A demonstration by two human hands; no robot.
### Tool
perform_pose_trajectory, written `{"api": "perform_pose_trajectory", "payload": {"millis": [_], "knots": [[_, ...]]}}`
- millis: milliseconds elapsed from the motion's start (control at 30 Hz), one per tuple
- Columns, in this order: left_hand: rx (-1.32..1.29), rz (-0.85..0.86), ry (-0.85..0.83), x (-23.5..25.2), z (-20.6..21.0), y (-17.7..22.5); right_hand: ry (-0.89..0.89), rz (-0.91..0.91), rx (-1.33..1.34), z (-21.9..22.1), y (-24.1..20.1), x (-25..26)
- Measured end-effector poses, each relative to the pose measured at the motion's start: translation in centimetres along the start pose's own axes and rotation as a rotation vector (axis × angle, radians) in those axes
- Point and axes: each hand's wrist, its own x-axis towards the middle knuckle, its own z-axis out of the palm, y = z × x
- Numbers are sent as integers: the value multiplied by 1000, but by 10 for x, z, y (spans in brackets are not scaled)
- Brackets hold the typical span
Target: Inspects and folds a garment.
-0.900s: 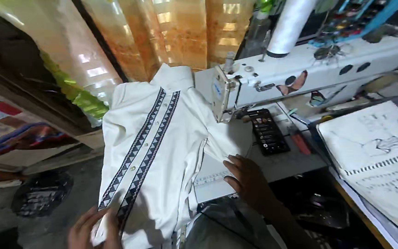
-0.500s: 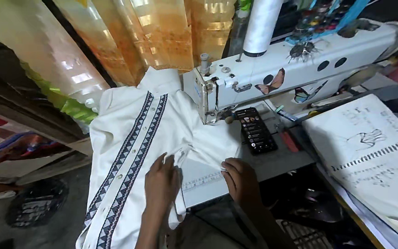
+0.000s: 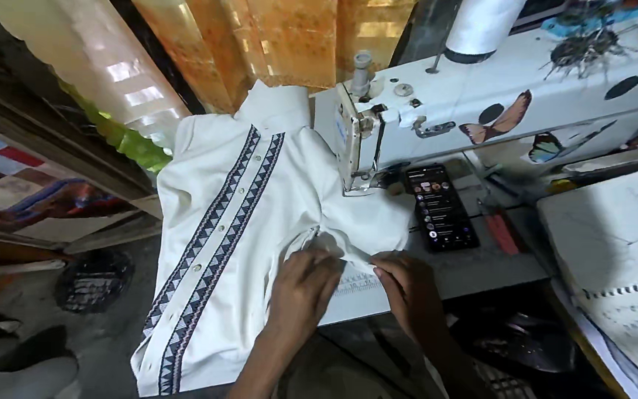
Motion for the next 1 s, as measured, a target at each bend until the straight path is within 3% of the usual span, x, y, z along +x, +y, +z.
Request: {"api": "perform_pose_trajectory", "payload": {"millis": [167,233,300,400,567,800,1000], "knots": [[23,142,-189,29,24,-5,13,-68,12,-1,0,2],[-97,57,-228,35,23,-8,124,-89,7,1,0,4],[-306,-143,-249,38,13,-8,208,-80,61,-3,0,6],[-596,-334,-187,36,-2,-5,197,-70,193,-7,-5,10],[-772,-393,-131,32,-13,0,109,-75,290,-1,-26,25],[-801,-534,16,36,-28,-4,70,23,239,-6,-38,38],[-675,-446,143,39,-20,-6,32,-35,215,-11,-36,54]]}}
